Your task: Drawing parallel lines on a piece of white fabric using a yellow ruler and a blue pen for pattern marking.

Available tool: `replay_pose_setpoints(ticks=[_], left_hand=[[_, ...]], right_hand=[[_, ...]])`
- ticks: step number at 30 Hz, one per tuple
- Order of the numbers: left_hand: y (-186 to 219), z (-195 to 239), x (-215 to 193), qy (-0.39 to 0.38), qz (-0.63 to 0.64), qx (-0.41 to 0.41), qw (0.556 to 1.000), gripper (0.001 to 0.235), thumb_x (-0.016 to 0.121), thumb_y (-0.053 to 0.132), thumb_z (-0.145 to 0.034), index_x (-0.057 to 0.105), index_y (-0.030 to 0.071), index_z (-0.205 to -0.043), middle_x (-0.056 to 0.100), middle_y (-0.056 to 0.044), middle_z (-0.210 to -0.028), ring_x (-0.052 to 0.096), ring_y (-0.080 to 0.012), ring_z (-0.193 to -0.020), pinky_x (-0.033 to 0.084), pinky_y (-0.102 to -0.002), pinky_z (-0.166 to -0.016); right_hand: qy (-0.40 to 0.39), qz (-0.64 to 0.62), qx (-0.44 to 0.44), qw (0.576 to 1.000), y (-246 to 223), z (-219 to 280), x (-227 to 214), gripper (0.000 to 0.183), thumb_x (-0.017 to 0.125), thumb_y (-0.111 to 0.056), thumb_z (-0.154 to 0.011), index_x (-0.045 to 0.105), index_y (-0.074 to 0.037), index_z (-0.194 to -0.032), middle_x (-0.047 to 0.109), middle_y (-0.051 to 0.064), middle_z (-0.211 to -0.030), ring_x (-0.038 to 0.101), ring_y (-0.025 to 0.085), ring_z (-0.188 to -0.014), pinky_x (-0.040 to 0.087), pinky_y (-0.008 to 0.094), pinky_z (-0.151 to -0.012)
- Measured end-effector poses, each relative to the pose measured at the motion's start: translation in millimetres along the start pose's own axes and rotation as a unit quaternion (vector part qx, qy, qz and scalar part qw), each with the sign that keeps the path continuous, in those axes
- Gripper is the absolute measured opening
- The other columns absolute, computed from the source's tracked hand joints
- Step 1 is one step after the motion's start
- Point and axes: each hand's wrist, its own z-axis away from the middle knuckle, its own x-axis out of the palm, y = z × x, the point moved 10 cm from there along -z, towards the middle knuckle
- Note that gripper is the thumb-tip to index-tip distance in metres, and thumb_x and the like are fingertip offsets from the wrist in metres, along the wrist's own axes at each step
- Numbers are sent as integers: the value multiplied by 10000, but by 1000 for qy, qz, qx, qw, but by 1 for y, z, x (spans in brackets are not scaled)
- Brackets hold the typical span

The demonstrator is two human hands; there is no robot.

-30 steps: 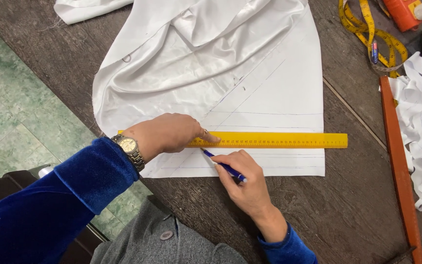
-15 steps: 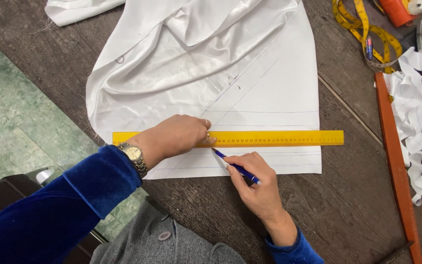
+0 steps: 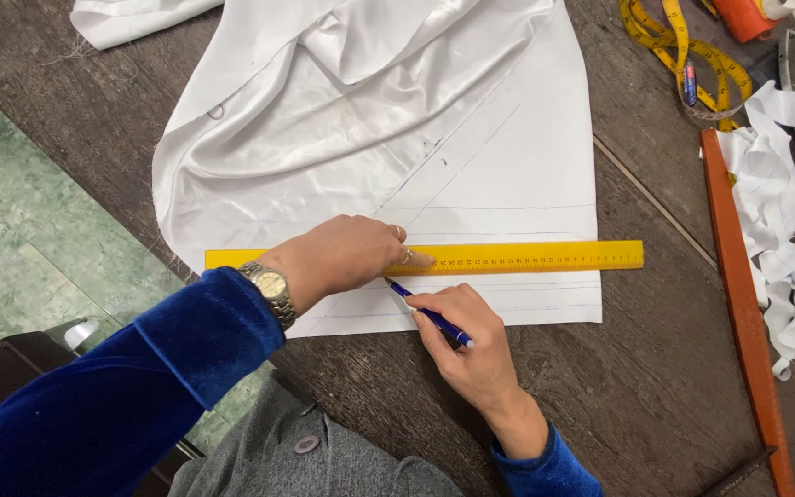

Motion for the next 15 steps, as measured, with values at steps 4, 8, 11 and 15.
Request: replay_pose_setpoints(ticks=[4, 8, 11, 15], left_hand=[[-10, -23, 24, 5, -21, -16, 1000, 275, 686, 60, -807, 695, 167, -1060, 699, -50, -979, 703, -268, -843, 600, -443, -706], [-8, -20, 18, -19, 0, -33, 999, 327, 685, 38, -826, 685, 131, -1139, 701, -91, -1065, 698, -291, -931, 592, -461, -764], [-6, -16, 11, -31, 8, -40, 999, 339, 681, 36, -830, 676, 130, -1156, 696, -100, -1090, 693, -298, -953, 588, -471, -777], [-4, -10, 4, -46, 25, -50, 997, 314, 637, 18, -865, 670, 107, -1165, 694, -120, -1113, 691, -295, -988, 575, -473, -829]], right_hand=[[-1, 5, 3, 1000, 2, 1, -2, 144, 645, -53, -861, 722, -79, -980, 683, 90, -724, 618, 213, -661, 520, 314, -624], [1, 18, 8, 1000, 5, 2, -8, 139, 656, -53, -851, 724, -85, -968, 691, 81, -727, 627, 216, -663, 522, 316, -625], [7, 26, 18, 999, 9, 4, -17, 141, 665, -50, -840, 729, -86, -960, 699, 77, -728, 629, 212, -666, 521, 317, -630], [32, 27, 42, 998, 18, 7, -33, 146, 667, -46, -835, 740, -93, -953, 704, 68, -711, 627, 186, -669, 522, 307, -654]])
